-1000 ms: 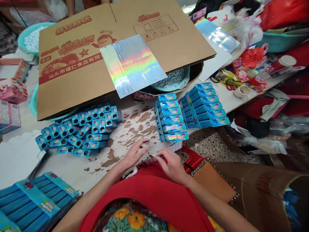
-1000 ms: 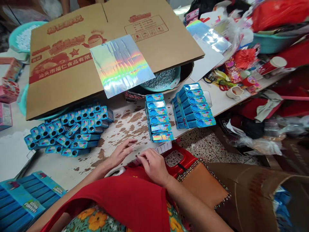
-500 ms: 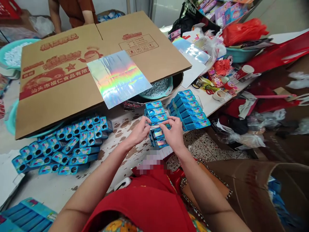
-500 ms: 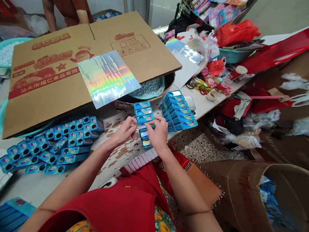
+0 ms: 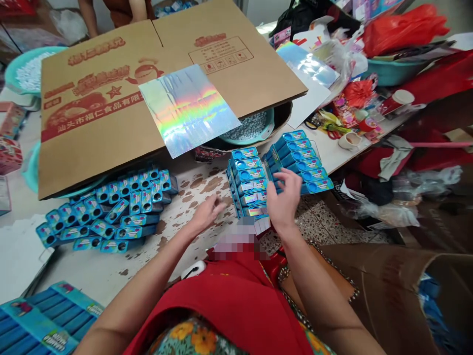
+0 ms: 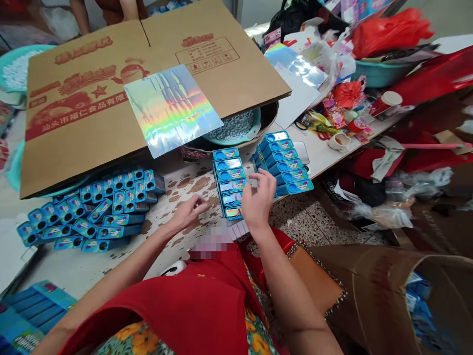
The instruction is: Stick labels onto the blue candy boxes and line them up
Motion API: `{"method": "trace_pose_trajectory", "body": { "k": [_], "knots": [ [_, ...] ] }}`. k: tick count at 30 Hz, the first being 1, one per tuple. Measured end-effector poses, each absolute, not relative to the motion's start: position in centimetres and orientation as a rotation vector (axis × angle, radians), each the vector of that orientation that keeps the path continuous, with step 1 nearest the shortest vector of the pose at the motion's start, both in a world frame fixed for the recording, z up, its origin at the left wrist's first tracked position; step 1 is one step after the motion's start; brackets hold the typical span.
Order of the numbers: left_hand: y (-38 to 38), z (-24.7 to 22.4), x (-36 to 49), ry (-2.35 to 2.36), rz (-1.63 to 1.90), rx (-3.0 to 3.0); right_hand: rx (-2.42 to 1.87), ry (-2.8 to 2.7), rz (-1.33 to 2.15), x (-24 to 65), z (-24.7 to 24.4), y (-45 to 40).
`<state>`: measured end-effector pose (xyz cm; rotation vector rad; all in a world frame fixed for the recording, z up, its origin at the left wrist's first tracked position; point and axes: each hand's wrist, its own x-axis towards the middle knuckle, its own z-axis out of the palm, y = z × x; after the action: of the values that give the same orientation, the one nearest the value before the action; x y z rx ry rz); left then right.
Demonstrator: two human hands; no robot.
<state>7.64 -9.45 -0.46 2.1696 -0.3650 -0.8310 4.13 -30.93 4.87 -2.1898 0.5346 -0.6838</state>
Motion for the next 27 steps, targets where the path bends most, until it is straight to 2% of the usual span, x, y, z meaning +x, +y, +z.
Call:
{"method": "trace_pose_trajectory", "body": {
  "k": [2,3,6,9,13,21,27],
  "knots": [
    [-6.1,-0.9,5.3,-0.388,-1.114,2.055,-2.244,0.309,-0.864,1.5,5.6,-29.2],
    [-4.7,-1.4,3.9,-0.375,-1.243,1.998,-2.255,0.15,-0.848,0.0,5.6,-28.1],
    [-2.0,-3.3,0.1,-0.198,-1.386,1.891,-2.214,-0.233,-0.472,-3.8,3.4,-24.5],
    [-1.7,-4.7,-1.5,-0.088,-1.321,1.844,-2.238,-0.304,-0.117,-5.6,-0.8,-21.7],
    [-2.2,-4.6,-1.4,-0.05,-1.135,1.758,-2.358,-0.492,0.111,-5.7,-4.9,-20.1],
    [-2.3,-5.3,-1.9,-0.089,-1.022,1.736,-2.513,-0.791,0.001,-6.6,-6.5,-21.0],
    [-2.2,-5.6,-1.4,-0.093,-1.038,1.909,-2.379,-0.69,0.082,-7.0,-4.9,-21.3]
  ]
}}
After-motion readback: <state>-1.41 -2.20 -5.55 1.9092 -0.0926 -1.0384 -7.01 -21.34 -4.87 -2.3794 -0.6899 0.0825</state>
